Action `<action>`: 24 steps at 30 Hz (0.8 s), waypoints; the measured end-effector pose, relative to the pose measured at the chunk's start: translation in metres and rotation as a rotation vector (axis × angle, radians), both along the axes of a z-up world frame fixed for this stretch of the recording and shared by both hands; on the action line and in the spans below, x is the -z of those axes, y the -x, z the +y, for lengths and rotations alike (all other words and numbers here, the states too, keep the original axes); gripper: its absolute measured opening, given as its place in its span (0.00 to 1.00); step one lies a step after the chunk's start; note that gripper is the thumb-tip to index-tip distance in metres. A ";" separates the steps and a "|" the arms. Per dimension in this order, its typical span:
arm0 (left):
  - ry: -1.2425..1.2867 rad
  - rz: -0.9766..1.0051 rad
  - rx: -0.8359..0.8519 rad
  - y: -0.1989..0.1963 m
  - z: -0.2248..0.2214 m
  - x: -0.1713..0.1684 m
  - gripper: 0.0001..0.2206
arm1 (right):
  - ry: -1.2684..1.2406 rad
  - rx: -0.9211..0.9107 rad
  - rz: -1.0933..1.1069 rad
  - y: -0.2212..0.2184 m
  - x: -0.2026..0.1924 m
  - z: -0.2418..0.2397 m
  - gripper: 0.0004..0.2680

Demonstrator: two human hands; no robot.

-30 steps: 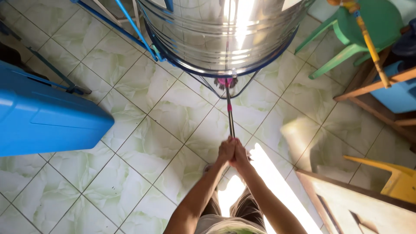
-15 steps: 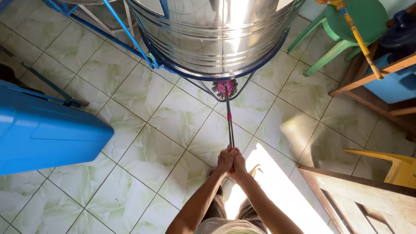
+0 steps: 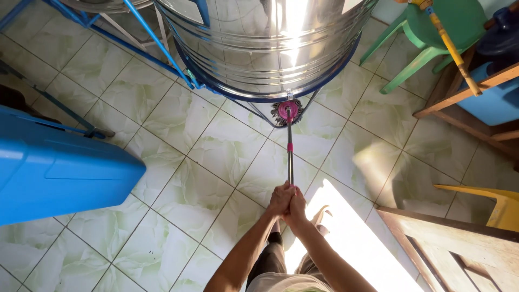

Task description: Mopping the tiled floor in a water purification area around tanks and filters.

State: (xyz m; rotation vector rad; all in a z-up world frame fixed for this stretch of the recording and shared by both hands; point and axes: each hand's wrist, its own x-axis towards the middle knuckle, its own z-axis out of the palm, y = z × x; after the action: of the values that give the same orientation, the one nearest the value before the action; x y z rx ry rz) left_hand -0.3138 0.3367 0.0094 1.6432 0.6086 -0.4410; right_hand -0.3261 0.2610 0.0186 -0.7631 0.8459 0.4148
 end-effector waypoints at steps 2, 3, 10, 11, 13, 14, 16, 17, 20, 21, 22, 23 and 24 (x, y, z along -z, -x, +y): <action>0.173 -0.039 -0.056 -0.006 0.001 0.018 0.12 | 0.004 -0.017 -0.025 -0.010 0.059 -0.004 0.09; 0.341 -0.106 -0.119 -0.018 0.004 0.028 0.12 | 0.002 -0.039 -0.078 -0.024 0.090 -0.004 0.10; 0.137 -0.077 0.079 -0.003 0.030 -0.033 0.09 | -0.049 0.131 0.092 -0.002 -0.015 0.029 0.08; 0.242 -0.024 0.029 -0.002 0.034 -0.034 0.08 | -0.022 0.092 0.108 -0.003 -0.014 0.032 0.09; 0.348 0.027 -0.018 -0.009 0.039 -0.022 0.06 | 0.006 0.057 0.119 -0.014 0.023 0.034 0.10; 0.271 -0.083 0.016 -0.018 0.039 -0.009 0.08 | 0.020 0.008 0.001 -0.025 0.059 0.033 0.07; 0.209 -0.172 0.052 -0.021 0.034 -0.007 0.10 | 0.049 -0.034 -0.096 -0.030 0.070 0.027 0.05; 0.299 -0.072 0.001 -0.034 0.036 -0.019 0.09 | 0.068 -0.056 0.020 -0.046 0.044 0.030 0.05; 0.420 0.021 -0.074 -0.039 0.030 -0.006 0.09 | 0.084 -0.074 0.041 -0.053 0.025 0.030 0.06; 0.443 0.017 -0.100 -0.036 0.029 0.007 0.10 | 0.071 -0.075 -0.049 -0.050 0.029 0.031 0.09; 0.445 0.013 -0.098 -0.021 0.025 0.020 0.10 | 0.073 -0.073 -0.054 -0.040 0.018 0.030 0.09; 0.474 0.031 -0.234 -0.005 0.020 0.033 0.16 | 0.096 -0.129 -0.021 -0.030 0.008 0.029 0.08; 0.503 0.048 -0.371 0.011 0.014 0.047 0.22 | 0.118 -0.184 0.012 -0.020 -0.002 0.028 0.07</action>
State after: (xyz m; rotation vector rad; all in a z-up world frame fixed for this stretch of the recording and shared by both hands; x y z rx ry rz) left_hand -0.3246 0.3511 -0.0377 1.0180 0.7509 -0.3260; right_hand -0.3060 0.2890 0.0207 -0.9533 0.8191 0.5366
